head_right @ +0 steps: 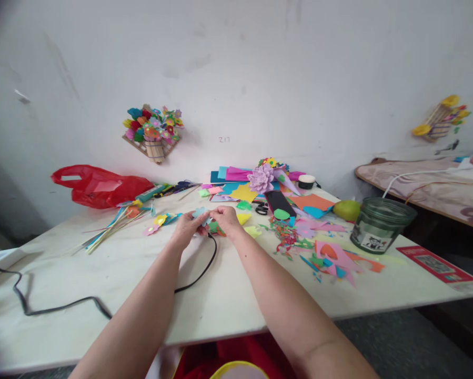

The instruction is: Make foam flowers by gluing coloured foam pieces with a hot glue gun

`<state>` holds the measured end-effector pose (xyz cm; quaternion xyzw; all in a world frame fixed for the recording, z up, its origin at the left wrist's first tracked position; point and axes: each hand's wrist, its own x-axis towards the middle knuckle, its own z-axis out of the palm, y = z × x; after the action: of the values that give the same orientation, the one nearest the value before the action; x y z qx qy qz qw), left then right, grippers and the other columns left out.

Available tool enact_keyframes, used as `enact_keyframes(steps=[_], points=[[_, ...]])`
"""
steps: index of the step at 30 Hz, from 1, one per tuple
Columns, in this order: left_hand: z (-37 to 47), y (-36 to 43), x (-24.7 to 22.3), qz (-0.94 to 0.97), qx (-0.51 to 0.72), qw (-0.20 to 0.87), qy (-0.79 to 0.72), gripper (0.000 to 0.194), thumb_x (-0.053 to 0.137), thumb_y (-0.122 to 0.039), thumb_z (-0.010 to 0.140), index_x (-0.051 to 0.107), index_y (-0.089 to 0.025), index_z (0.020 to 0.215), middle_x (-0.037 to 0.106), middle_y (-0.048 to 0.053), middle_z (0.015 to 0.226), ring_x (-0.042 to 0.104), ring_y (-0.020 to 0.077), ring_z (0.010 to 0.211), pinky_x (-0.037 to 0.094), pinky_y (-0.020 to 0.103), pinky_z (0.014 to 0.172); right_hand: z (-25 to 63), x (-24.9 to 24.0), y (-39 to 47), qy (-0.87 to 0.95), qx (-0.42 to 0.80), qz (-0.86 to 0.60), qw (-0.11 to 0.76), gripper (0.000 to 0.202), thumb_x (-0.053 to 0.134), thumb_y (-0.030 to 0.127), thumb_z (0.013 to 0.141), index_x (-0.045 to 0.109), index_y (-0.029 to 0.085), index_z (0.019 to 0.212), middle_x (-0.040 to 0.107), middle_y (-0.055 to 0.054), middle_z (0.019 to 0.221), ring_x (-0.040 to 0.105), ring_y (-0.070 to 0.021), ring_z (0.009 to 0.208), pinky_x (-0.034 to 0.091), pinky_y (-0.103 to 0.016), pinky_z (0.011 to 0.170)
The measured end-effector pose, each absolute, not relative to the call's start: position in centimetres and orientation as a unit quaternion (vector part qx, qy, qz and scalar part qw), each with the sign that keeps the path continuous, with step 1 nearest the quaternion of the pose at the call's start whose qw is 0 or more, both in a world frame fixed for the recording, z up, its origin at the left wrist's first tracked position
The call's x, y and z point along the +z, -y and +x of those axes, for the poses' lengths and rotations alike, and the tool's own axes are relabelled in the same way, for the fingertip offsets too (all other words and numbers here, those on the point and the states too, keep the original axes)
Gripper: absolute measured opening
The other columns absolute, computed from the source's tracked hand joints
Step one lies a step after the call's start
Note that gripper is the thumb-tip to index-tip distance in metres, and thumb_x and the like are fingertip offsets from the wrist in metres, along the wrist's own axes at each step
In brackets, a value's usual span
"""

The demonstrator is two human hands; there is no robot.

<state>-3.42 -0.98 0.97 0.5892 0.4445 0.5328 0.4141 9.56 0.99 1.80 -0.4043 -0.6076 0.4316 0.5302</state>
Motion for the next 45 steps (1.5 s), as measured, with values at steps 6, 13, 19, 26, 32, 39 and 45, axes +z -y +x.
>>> enact_keyframes(steps=[6, 13, 19, 26, 32, 39, 45], points=[[-3.36, 0.92, 0.97, 0.586, 0.534, 0.419, -0.442, 0.037, 0.060, -0.047, 0.062, 0.054, -0.012, 0.073, 0.057, 0.000, 0.048, 0.053, 0.0121, 0.037, 0.041, 0.021, 0.036, 9.51, 1.80, -0.99, 0.601, 0.434, -0.402, 0.537, 0.016, 0.054, 0.028, 0.059, 0.056, 0.013, 0.054, 0.049, 0.003, 0.048, 0.040, -0.0067, 0.043, 0.030, -0.020, 0.044], [-3.32, 0.86, 1.03, 0.581, 0.536, 0.416, -0.449, 0.037, 0.060, -0.047, 0.061, 0.054, -0.012, 0.072, 0.056, 0.000, 0.047, 0.052, 0.0122, 0.036, 0.041, 0.021, 0.036, 9.58, 1.88, -0.89, 0.602, 0.435, -0.393, 0.541, 0.016, 0.054, 0.028, 0.059, 0.055, 0.014, 0.052, 0.049, 0.003, 0.047, 0.040, -0.0066, 0.043, 0.030, -0.020, 0.043], [-3.35, 0.80, 0.93, 0.575, 0.542, 0.416, -0.451, 0.036, 0.061, -0.046, 0.061, 0.054, -0.012, 0.071, 0.056, 0.000, 0.046, 0.051, 0.0121, 0.035, 0.040, 0.021, 0.035, 9.51, 1.87, -0.93, 0.602, 0.438, -0.391, 0.541, 0.018, 0.055, 0.030, 0.059, 0.055, 0.014, 0.052, 0.048, 0.003, 0.047, 0.039, -0.0067, 0.043, 0.030, -0.020, 0.043], [-3.35, 1.23, 1.23, 0.579, 0.540, 0.413, -0.450, 0.037, 0.057, -0.049, 0.063, 0.054, -0.012, 0.068, 0.056, 0.001, 0.046, 0.052, 0.0120, 0.036, 0.041, 0.021, 0.036, 9.59, 1.61, -1.19, 0.607, 0.431, -0.387, 0.545, 0.017, 0.054, 0.029, 0.060, 0.056, 0.014, 0.053, 0.048, 0.003, 0.047, 0.041, -0.0072, 0.044, 0.031, -0.021, 0.045], [-3.22, 1.65, 1.72, 0.572, 0.557, 0.399, -0.451, 0.037, 0.056, -0.049, 0.064, 0.051, -0.013, 0.062, 0.054, 0.000, 0.046, 0.052, 0.0120, 0.037, 0.041, 0.022, 0.038, 9.56, 1.46, -1.33, 0.610, 0.438, -0.381, 0.540, 0.017, 0.055, 0.030, 0.059, 0.056, 0.014, 0.054, 0.049, 0.003, 0.048, 0.041, -0.0073, 0.044, 0.032, -0.021, 0.046], [-3.23, 1.70, 1.70, 0.545, 0.565, 0.442, -0.435, 0.036, 0.058, -0.049, 0.062, 0.052, -0.014, 0.063, 0.056, 0.000, 0.050, 0.052, 0.0117, 0.039, 0.043, 0.023, 0.040, 9.60, 1.28, -1.38, 0.618, 0.435, -0.369, 0.541, 0.019, 0.056, 0.032, 0.059, 0.054, 0.014, 0.053, 0.051, 0.003, 0.049, 0.042, -0.0080, 0.046, 0.033, -0.022, 0.048], [-3.44, 1.35, 1.35, 0.533, 0.573, 0.449, -0.433, 0.037, 0.058, -0.050, 0.061, 0.052, -0.014, 0.061, 0.056, 0.001, 0.050, 0.053, 0.0118, 0.040, 0.044, 0.023, 0.041, 9.63, 1.41, -1.35, 0.616, 0.429, -0.381, 0.540, 0.021, 0.056, 0.034, 0.058, 0.054, 0.014, 0.053, 0.049, 0.003, 0.048, 0.040, -0.0076, 0.045, 0.030, -0.021, 0.044]])
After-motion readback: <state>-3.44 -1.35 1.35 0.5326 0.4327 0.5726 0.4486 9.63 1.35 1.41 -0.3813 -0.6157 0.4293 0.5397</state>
